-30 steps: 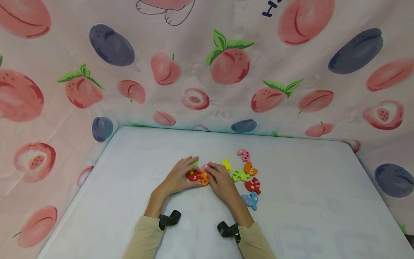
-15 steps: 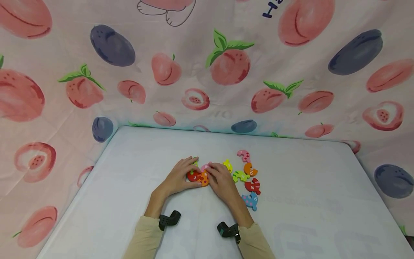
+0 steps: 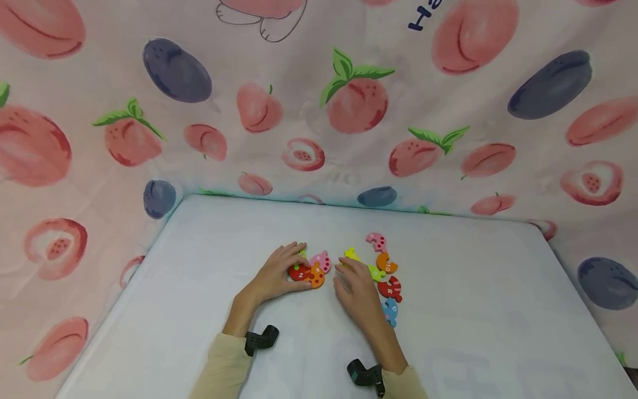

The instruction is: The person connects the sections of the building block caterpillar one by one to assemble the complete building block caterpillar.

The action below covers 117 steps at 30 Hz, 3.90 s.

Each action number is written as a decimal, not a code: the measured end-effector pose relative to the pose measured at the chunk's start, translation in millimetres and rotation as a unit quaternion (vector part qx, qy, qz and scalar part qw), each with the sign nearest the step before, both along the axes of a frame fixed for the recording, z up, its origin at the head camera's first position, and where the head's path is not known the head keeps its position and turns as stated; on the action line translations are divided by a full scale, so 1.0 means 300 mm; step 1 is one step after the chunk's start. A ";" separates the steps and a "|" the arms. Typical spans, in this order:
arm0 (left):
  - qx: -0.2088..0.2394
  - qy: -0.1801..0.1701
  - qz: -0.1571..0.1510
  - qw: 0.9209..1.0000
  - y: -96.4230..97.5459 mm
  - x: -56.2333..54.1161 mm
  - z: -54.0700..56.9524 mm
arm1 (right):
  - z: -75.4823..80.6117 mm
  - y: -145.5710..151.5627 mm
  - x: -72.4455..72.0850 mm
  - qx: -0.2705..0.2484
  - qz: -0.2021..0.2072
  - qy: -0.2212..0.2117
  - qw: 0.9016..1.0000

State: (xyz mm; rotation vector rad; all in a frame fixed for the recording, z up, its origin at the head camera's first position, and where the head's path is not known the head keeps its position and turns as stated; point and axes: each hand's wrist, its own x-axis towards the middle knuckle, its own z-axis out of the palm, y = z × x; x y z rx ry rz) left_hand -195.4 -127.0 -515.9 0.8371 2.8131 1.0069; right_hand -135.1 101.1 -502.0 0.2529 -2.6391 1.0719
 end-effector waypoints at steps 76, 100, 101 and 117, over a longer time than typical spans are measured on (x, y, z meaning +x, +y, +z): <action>0.003 -0.007 0.001 1.000 -0.004 0.002 0.000 | -0.009 0.312 0.100 0.011 -0.026 -0.073 0.997; -0.002 -0.006 -0.002 1.000 0.007 0.004 0.009 | 0.027 0.186 0.000 0.157 -0.037 -0.063 0.985; -0.002 -0.007 -0.001 1.000 0.007 0.003 0.008 | 0.027 0.185 0.000 0.154 -0.037 -0.064 0.985; -0.022 -0.011 0.007 1.000 0.018 0.015 0.027 | 0.028 0.181 0.000 0.148 -0.033 -0.099 0.983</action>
